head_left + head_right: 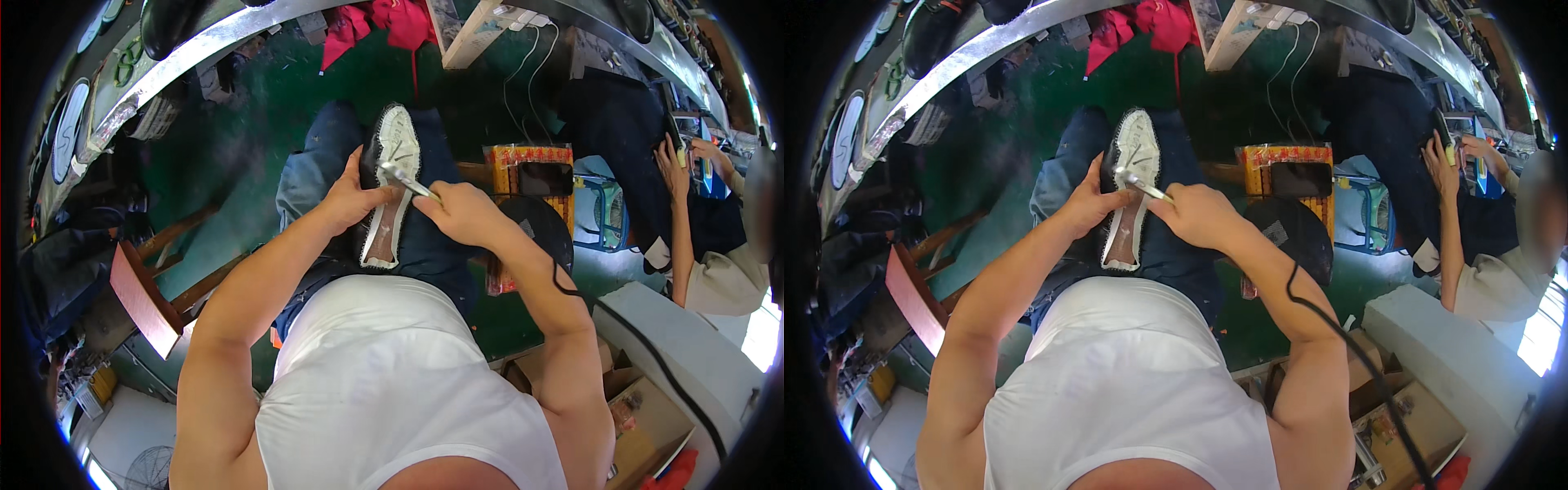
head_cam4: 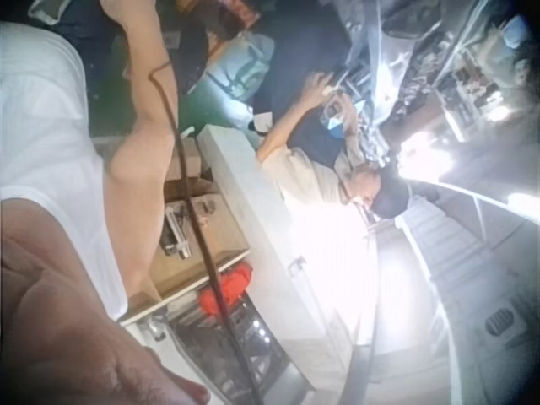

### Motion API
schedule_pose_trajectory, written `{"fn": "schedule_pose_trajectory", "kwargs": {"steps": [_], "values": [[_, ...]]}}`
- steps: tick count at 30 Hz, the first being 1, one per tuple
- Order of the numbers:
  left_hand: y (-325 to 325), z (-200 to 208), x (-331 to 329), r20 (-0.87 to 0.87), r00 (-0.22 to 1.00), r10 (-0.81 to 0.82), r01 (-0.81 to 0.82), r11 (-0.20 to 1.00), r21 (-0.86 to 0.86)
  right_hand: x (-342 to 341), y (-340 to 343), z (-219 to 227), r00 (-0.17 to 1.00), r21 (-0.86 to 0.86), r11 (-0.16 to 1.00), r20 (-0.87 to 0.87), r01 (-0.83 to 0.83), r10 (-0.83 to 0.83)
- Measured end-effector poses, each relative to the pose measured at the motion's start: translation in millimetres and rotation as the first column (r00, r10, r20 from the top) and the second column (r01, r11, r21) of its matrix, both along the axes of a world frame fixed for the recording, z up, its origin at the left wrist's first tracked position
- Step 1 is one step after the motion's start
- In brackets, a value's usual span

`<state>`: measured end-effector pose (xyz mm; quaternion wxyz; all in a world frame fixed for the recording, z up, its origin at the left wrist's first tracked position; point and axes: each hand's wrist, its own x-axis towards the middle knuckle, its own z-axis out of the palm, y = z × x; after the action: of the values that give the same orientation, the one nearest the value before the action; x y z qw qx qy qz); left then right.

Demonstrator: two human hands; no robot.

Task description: Manually lasting shoes by pulling the upper over the last and securing it with pliers and other tools on an assembly line.

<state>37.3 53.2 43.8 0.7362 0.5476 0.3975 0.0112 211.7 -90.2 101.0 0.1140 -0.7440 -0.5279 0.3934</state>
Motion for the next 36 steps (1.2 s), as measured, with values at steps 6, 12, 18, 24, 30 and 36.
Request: {"fn": "schedule_pose_trajectory", "kwargs": {"steps": [6, 12, 18, 24, 30, 36], "values": [[2, -7, -3, 0.091, 0.994, 0.057, -0.037, 0.978, -0.204, 0, -41, 18, 0.965, -0.204, 0.972, -0.255, -0.114, 0.060], [-5, -14, -5, 0.127, 0.989, 0.077, -0.049, 0.977, -0.208, -26, -47, 19, 0.972, -0.063, 0.970, 0.012, -0.233, 0.234], [-35, -25, -54, 0.065, 0.978, -0.196, 0.180, 0.964, 0.197, -11, -56, 3, 0.987, -0.210, 0.968, -0.116, -0.137, 0.114], [-51, -16, -59, 0.144, 0.987, -0.076, 0.094, 0.988, -0.124, 1, -35, 33, 0.916, -0.538, 0.837, -0.377, -0.099, -0.134], [-53, -15, -52, 0.175, 0.985, 0.008, 0.009, 0.995, -0.094, -46, -35, 18, 0.995, 0.117, 0.991, -0.085, 0.068, -0.058], [-37, -3, -55, 0.154, 0.988, 0.027, -0.009, 0.993, -0.121, -22, -37, 8, 0.995, 0.026, 0.996, -0.030, 0.091, -0.090]]}}
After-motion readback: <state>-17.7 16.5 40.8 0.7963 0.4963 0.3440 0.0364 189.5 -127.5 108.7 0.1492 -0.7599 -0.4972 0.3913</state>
